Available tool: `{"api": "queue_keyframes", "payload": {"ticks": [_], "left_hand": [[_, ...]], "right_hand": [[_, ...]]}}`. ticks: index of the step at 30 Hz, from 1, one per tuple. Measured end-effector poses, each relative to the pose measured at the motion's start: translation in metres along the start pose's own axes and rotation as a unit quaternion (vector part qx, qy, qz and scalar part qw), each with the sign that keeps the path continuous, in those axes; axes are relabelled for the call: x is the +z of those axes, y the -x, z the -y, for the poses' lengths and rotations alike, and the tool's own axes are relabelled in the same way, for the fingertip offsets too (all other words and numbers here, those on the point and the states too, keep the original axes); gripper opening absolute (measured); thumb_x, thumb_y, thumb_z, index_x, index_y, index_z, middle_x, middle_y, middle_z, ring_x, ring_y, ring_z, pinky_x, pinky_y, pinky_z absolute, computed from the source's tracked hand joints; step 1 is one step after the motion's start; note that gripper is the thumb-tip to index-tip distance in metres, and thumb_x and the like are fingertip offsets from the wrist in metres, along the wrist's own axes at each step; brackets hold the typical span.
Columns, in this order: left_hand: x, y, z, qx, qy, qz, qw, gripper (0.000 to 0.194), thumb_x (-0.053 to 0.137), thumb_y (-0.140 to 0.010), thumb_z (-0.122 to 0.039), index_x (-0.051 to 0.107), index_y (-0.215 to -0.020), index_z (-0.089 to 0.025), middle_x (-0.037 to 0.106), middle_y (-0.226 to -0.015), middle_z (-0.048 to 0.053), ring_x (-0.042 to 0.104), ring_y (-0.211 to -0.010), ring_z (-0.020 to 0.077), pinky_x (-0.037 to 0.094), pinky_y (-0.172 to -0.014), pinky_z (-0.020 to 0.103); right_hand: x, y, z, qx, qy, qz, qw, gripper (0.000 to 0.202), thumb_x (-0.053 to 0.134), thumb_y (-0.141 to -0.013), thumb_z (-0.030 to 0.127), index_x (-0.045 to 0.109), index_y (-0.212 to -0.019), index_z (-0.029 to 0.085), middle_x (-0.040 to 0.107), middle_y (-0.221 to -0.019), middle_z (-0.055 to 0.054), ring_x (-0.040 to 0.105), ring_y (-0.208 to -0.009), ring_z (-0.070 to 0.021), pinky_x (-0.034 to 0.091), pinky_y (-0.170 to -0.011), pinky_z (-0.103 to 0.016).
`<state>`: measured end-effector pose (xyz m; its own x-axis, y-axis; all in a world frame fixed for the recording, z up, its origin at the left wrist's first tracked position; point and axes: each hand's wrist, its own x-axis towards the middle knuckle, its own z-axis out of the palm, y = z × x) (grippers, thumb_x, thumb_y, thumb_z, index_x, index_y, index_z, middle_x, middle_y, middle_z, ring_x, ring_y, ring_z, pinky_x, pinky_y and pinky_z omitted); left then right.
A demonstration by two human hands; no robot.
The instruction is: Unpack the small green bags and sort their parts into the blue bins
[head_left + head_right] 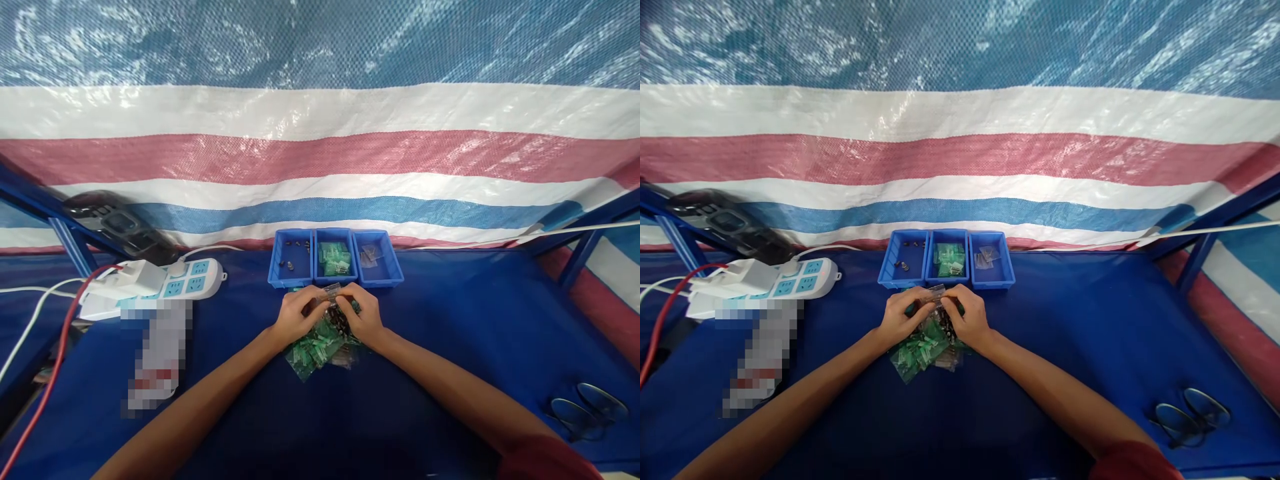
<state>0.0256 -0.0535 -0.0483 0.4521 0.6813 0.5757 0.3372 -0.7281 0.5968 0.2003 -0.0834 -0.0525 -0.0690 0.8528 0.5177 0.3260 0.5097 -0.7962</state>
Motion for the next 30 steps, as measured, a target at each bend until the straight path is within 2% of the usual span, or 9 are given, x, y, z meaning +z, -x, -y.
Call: {"api": "queue_keyframes", "payload": {"ticks": [5, 13, 24, 30], "left_hand": [[-0.0002, -0.0004, -0.0009, -0.023, -0.013, 0.0, 1.0, 0.014, 0.053, -0.087, -0.025, 0.06, -0.096, -0.017, 0.063, -0.075, 0.003, 0.056, -0.058, 0.0107, 0.045, -0.055, 0.021], [-0.0001, 0.0014, -0.0009, -0.009, -0.035, -0.012, 0.999, 0.012, 0.053, -0.087, -0.025, 0.059, -0.092, -0.016, 0.057, -0.065, 0.0, 0.05, -0.052, 0.0093, 0.041, -0.053, 0.021], [-0.0003, 0.0029, -0.0055, -0.003, -0.046, -0.02, 0.999, 0.016, 0.051, -0.088, -0.027, 0.06, -0.094, -0.016, 0.064, -0.075, 0.002, 0.055, -0.055, 0.0096, 0.044, -0.055, 0.021], [-0.0006, 0.0025, -0.0043, -0.009, -0.037, -0.022, 0.999, 0.017, 0.05, -0.088, -0.027, 0.06, -0.095, -0.016, 0.064, -0.073, 0.002, 0.056, -0.053, 0.0098, 0.045, -0.053, 0.021]], "right_hand": [[0.0016, 0.0002, -0.0038, 0.004, 0.006, -0.005, 1.0, 0.021, 0.047, -0.091, 0.031, 0.056, -0.077, 0.018, 0.051, -0.067, -0.001, 0.05, -0.059, -0.0135, 0.039, -0.057, -0.026], [0.0026, -0.0001, -0.0052, -0.016, 0.035, -0.006, 0.999, 0.029, 0.045, -0.092, 0.036, 0.054, -0.071, 0.018, 0.052, -0.064, -0.001, 0.049, -0.058, -0.0136, 0.037, -0.056, -0.025], [0.0013, 0.0011, 0.0007, -0.034, 0.021, -0.018, 0.999, 0.023, 0.043, -0.091, 0.033, 0.056, -0.081, 0.017, 0.054, -0.071, -0.003, 0.051, -0.063, -0.0144, 0.042, -0.06, -0.026], [0.0006, 0.0016, 0.0004, -0.048, 0.013, -0.031, 0.998, 0.022, 0.046, -0.09, 0.031, 0.055, -0.075, 0.017, 0.053, -0.069, -0.003, 0.051, -0.062, -0.0144, 0.042, -0.059, -0.027]]}}
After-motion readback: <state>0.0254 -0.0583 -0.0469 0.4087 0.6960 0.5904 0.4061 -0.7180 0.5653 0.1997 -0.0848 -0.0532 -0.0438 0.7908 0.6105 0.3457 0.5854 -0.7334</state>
